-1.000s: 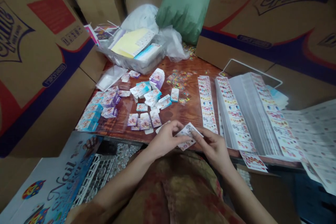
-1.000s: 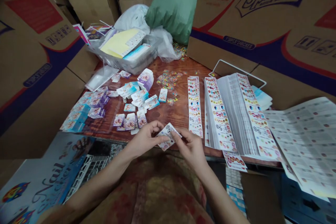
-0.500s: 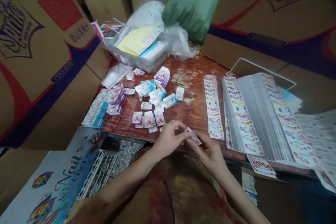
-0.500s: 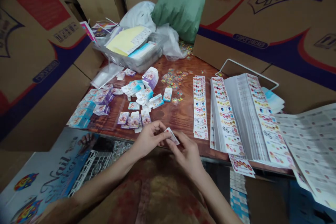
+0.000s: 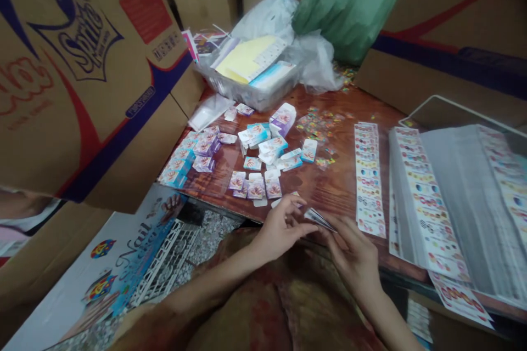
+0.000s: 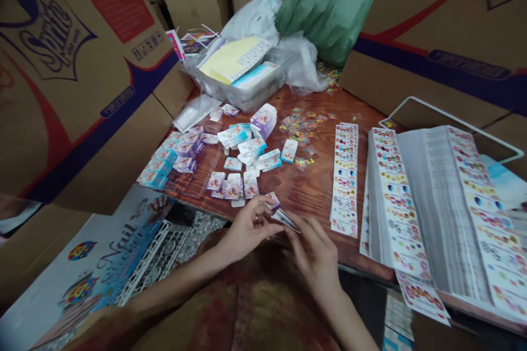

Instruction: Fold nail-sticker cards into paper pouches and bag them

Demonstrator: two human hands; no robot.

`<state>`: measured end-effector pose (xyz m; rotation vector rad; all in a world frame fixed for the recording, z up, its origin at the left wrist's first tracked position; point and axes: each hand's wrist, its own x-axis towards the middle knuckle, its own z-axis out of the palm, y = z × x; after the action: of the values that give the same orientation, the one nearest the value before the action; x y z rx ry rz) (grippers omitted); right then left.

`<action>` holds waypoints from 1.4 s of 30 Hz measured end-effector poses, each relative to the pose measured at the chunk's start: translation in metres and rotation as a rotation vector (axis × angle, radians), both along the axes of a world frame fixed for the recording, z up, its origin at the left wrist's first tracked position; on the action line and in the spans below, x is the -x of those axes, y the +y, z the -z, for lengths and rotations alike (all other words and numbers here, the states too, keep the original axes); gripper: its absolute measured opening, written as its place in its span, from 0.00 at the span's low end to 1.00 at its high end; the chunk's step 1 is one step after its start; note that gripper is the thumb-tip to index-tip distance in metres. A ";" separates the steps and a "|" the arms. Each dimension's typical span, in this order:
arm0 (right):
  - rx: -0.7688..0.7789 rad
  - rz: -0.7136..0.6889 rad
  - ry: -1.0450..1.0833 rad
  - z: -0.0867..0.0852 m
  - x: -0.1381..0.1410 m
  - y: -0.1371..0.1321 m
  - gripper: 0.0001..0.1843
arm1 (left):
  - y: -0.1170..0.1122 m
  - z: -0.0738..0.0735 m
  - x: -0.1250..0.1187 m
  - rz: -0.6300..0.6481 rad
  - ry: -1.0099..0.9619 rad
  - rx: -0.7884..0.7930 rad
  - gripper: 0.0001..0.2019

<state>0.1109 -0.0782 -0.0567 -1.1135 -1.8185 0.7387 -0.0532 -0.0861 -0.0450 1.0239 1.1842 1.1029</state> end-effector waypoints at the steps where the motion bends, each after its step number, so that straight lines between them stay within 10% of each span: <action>1: -0.021 -0.015 -0.009 -0.001 0.001 0.000 0.13 | 0.000 -0.001 0.000 -0.014 -0.031 -0.015 0.17; 16: -0.084 -0.076 -0.162 -0.004 -0.005 -0.004 0.27 | -0.003 -0.011 0.005 0.007 -0.249 -0.001 0.13; 23: 0.119 -0.282 -0.113 -0.013 -0.005 -0.004 0.34 | 0.003 -0.005 -0.001 -0.108 -0.154 0.016 0.10; 30: 0.170 -0.071 0.032 -0.001 -0.002 0.001 0.14 | 0.001 -0.005 -0.005 -0.070 -0.112 0.067 0.12; 38: 0.311 0.012 0.155 0.010 -0.004 0.005 0.15 | 0.002 0.002 -0.005 0.001 -0.221 0.240 0.21; 42: 0.120 -0.041 0.016 0.009 -0.004 0.001 0.12 | 0.001 0.003 -0.009 -0.025 -0.214 0.255 0.20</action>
<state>0.1145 -0.0773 -0.0661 -1.1464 -1.8076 0.8884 -0.0447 -0.0846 -0.0479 0.6796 1.1328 1.0228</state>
